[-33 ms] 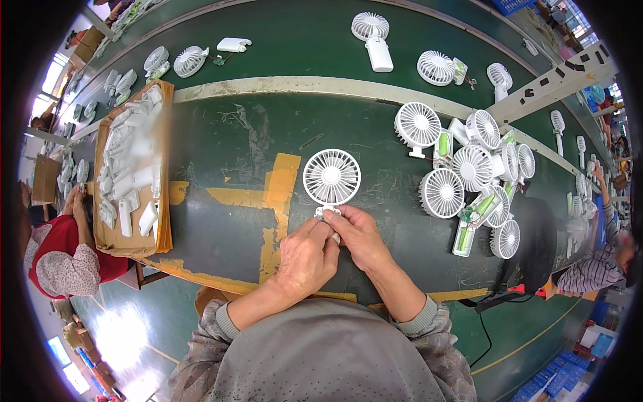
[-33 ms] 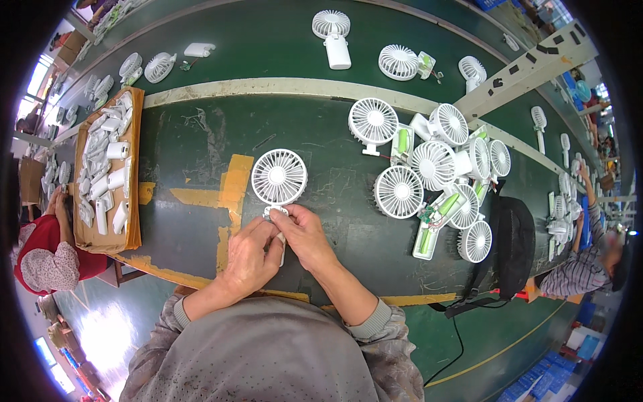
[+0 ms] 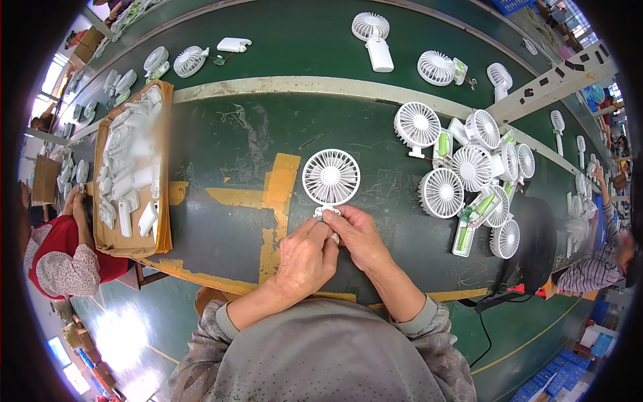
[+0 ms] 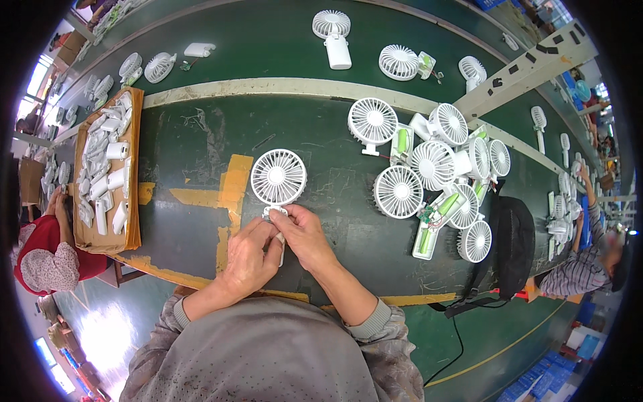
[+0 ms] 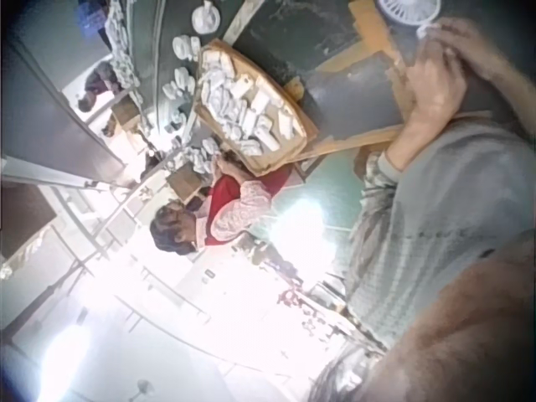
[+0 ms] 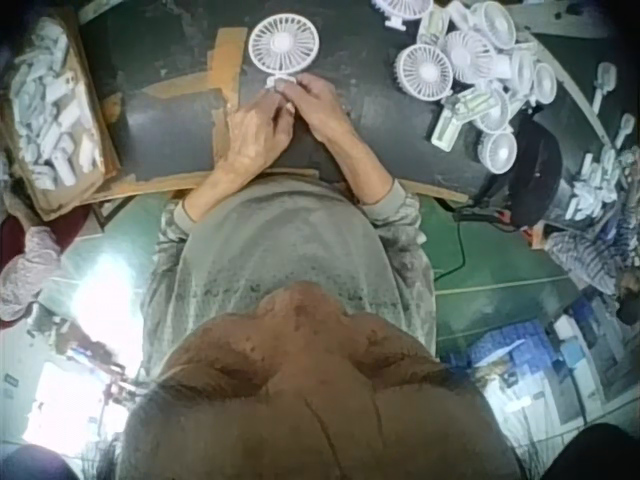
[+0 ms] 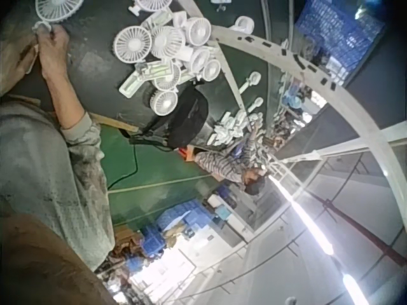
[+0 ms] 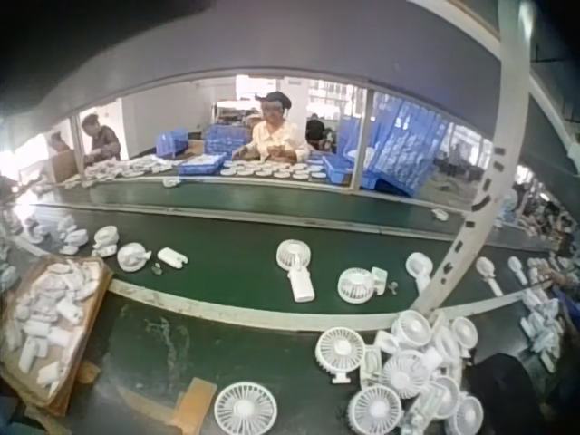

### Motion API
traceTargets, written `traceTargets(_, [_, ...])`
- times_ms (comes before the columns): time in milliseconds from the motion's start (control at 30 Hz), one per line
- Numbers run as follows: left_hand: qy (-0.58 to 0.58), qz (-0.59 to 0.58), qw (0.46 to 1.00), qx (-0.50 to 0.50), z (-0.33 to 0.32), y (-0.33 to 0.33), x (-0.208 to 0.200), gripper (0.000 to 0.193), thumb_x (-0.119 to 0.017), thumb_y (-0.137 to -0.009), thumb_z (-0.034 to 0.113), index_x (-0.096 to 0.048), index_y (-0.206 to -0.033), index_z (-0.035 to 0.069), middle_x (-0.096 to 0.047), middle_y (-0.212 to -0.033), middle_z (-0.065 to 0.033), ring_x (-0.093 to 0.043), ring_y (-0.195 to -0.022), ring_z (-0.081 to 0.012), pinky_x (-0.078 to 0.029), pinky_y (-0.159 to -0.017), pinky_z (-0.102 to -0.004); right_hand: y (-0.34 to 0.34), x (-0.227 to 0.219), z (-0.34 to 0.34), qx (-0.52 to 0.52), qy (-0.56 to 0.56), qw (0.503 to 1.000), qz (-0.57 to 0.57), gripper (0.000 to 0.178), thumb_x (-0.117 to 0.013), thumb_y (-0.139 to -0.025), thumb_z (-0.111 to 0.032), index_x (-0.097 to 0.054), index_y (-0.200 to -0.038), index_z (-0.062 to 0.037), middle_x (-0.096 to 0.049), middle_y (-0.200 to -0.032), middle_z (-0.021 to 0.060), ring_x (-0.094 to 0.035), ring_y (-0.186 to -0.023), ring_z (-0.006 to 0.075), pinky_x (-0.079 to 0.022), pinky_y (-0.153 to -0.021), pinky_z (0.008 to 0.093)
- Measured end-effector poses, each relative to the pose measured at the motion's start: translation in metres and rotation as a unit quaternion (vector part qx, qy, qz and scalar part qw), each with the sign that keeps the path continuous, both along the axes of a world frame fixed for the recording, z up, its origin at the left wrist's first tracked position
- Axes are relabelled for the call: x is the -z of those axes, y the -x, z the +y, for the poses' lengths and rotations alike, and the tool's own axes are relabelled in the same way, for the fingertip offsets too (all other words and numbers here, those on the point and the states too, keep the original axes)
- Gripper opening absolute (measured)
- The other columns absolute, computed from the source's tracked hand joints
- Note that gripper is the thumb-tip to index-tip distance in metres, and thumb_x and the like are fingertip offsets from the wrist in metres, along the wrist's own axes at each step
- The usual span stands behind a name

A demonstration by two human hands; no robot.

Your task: The person assembles portable fans by fitting the internal wiring and battery into the handle, snapping on the handle cover, testing the fan, and placing the assembled fan onto the conveyor belt.

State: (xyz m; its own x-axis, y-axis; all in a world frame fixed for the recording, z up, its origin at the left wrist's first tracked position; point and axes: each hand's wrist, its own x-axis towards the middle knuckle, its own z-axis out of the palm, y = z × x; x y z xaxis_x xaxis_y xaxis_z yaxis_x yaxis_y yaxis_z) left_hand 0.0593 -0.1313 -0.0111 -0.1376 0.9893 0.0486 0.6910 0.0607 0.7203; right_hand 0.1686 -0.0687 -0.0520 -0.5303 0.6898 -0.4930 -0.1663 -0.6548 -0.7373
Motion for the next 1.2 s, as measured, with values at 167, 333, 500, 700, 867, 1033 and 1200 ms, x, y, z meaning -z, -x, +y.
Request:
traceTargets(167, [-0.014, -0.048, 0.999, -0.004, -0.003, 0.001, 0.002, 0.005, -0.056, -0.074, -0.001, -0.053, -0.077, 0.002, -0.055, -0.075, -0.0152, -0.056, -0.064, -0.0355, -0.044, -0.055, -0.0436, -0.001, 0.000, 0.001, -0.012, -0.016, 1.000, 0.000, 0.020, -0.058, -0.089, -0.017, -0.060, -0.101, -0.0012, -0.061, -0.087, 0.0012, -0.056, -0.074, 0.0071, -0.047, -0.064, 0.0217])
traceTargets(333, [-0.025, -0.023, 0.999, -0.019, -0.012, 0.017, 0.010, 0.005, -0.055, -0.076, -0.001, -0.051, -0.079, 0.001, -0.052, -0.072, -0.0161, -0.054, -0.064, -0.0354, -0.043, -0.057, -0.0432, -0.004, 0.001, 0.005, -0.025, 0.004, 1.000, 0.019, 0.024, -0.057, -0.090, -0.020, -0.059, -0.103, -0.0001, -0.064, -0.095, 0.0073, -0.062, -0.083, 0.0118, -0.051, -0.072, 0.0251])
traceTargets(500, [0.002, -0.029, 0.999, -0.038, -0.009, 0.023, -0.002, 0.005, -0.054, -0.078, 0.003, -0.050, -0.078, 0.000, -0.054, -0.071, -0.0186, -0.056, -0.064, -0.0376, -0.044, -0.057, -0.0449, -0.003, -0.001, 0.006, -0.035, 0.002, 0.999, -0.004, 0.025, -0.057, -0.090, -0.021, -0.058, -0.105, -0.0002, -0.065, -0.096, 0.0080, -0.063, -0.084, 0.0126, -0.052, -0.073, 0.0269])
traceTargets(700, [0.012, 0.102, 0.994, -0.043, -0.009, 0.042, 0.001, 0.011, -0.057, -0.079, 0.006, -0.050, -0.072, 0.001, -0.056, -0.070, -0.0174, -0.056, -0.061, -0.0370, -0.045, -0.055, -0.0425, -0.001, -0.004, 0.006, -0.018, 0.038, 0.999, 0.005, 0.023, -0.059, -0.088, -0.015, -0.059, -0.103, 0.0028, -0.063, -0.089, 0.0063, -0.059, -0.078, 0.0096, -0.049, -0.070, 0.0239])
traceTargets(867, [-0.162, 0.096, 0.976, 0.110, -0.008, 0.033, -0.001, 0.025, -0.062, -0.068, 0.000, -0.062, -0.094, 0.002, -0.058, -0.080, -0.0100, -0.057, -0.071, -0.0271, -0.047, -0.064, -0.0383, -0.005, 0.001, 0.010, -0.040, 0.011, 0.999, 0.005, 0.025, -0.057, -0.090, -0.021, -0.059, -0.103, 0.0002, -0.065, -0.094, 0.0074, -0.062, -0.083, 0.0118, -0.052, -0.072, 0.0263])
traceTargets(1033, [-0.124, 0.156, 0.952, 0.233, -0.006, 0.028, 0.000, 0.036, -0.058, -0.067, 0.002, -0.063, -0.103, 0.003, -0.057, -0.093, -0.0083, -0.055, -0.082, -0.0235, -0.045, -0.071, -0.0347, -0.003, 0.006, 0.010, -0.037, -0.019, 0.999, -0.014, 0.025, -0.056, -0.091, -0.020, -0.059, -0.104, 0.0010, -0.065, -0.094, 0.0086, -0.062, -0.083, 0.0118, -0.051, -0.074, 0.0263])
traceTargets(1200, [-0.099, 0.189, 0.946, 0.243, -0.014, 0.045, -0.007, 0.041, -0.053, -0.075, 0.009, -0.055, -0.114, 0.000, -0.053, -0.097, -0.0077, -0.052, -0.088, -0.0235, -0.043, -0.076, -0.0353, 0.002, 0.000, 0.011, -0.068, 0.021, 0.997, 0.018, 0.026, -0.054, -0.090, -0.014, -0.056, -0.110, 0.0031, -0.063, -0.104, 0.0124, -0.060, -0.100, 0.0200, -0.049, -0.086, 0.0284])
